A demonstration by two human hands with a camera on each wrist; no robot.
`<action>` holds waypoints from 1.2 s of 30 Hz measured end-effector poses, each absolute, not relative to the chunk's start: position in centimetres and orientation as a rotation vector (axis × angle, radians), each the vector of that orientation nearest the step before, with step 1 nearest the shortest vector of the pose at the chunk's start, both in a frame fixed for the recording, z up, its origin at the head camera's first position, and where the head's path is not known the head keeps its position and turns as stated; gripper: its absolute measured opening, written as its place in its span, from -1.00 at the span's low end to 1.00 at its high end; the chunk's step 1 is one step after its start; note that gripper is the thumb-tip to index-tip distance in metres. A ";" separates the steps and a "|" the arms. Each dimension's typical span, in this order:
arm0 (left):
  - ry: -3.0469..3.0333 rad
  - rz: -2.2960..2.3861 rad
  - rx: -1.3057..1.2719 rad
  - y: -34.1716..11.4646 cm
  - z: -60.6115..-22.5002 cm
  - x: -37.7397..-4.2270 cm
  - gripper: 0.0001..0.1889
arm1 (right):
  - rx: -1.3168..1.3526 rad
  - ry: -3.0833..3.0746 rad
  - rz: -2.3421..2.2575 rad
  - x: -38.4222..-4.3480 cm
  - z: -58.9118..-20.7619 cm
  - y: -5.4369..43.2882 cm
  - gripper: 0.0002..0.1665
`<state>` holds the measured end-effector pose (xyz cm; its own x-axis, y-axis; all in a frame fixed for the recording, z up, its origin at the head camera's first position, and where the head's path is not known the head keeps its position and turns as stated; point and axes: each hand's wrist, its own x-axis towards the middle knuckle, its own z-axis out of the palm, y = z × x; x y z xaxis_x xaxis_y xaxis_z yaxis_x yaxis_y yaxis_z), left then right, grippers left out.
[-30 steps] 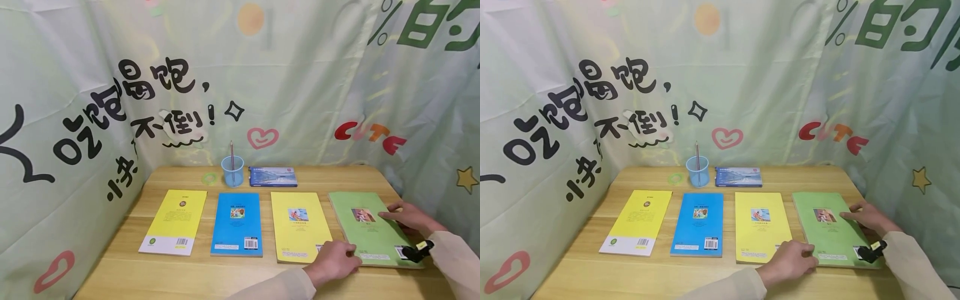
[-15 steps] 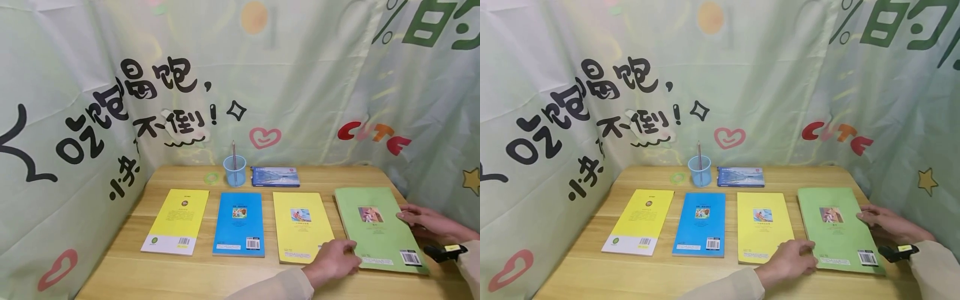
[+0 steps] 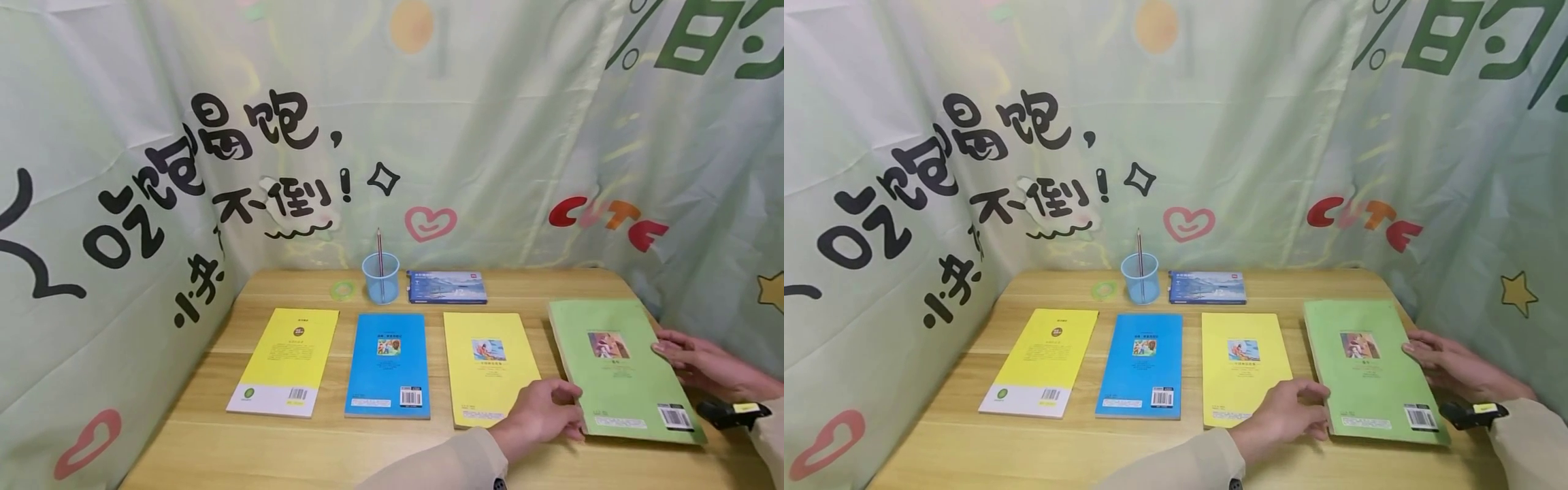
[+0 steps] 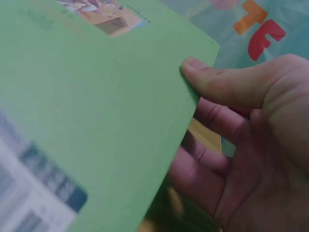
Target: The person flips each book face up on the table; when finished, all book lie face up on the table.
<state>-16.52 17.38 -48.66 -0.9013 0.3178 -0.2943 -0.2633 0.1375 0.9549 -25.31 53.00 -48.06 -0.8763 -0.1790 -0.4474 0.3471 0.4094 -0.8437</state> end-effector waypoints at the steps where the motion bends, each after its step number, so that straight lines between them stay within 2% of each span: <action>1: 2.028 1.795 0.056 17.4 -48.6 -16.6 -0.76 | 0.140 2.204 -1.466 -25.4 -48.2 52.9 -0.11; 3: 2.090 1.760 0.062 17.4 -48.5 -16.7 -0.75 | 0.126 2.216 -1.460 -25.4 -48.4 52.8 -0.01; 5: 2.126 1.752 0.073 17.5 -48.3 -16.7 -0.72 | 0.107 2.228 -1.479 -25.4 -48.6 52.7 -0.04; 11: 2.058 1.889 0.091 17.2 -48.3 -17.2 -0.56 | 0.058 2.261 -1.600 -24.9 -49.0 52.1 -0.67; 13: 2.054 1.916 0.094 16.9 -48.3 -17.4 -0.53 | 0.039 2.272 -1.612 -24.8 -49.0 51.8 -0.59; 17: 2.064 1.925 0.104 16.4 -48.2 -17.6 -0.51 | 0.002 2.310 -1.596 -24.8 -48.7 51.3 -0.07; 19: 2.057 1.936 0.095 16.1 -48.2 -17.8 -0.51 | -0.012 2.335 -1.581 -24.9 -48.5 51.1 0.04; 24: 2.007 1.988 0.049 15.3 -48.2 -18.4 -0.52 | -0.090 2.367 -1.571 -25.1 -48.5 50.8 -0.03; 31: 1.906 2.061 0.027 14.8 -48.1 -18.7 -0.54 | -0.126 2.297 -1.693 -25.2 -48.5 50.5 -0.43; 36: 1.899 2.014 0.048 14.8 -48.1 -18.5 -0.51 | -0.124 2.332 -1.702 -25.2 -48.4 50.3 -0.45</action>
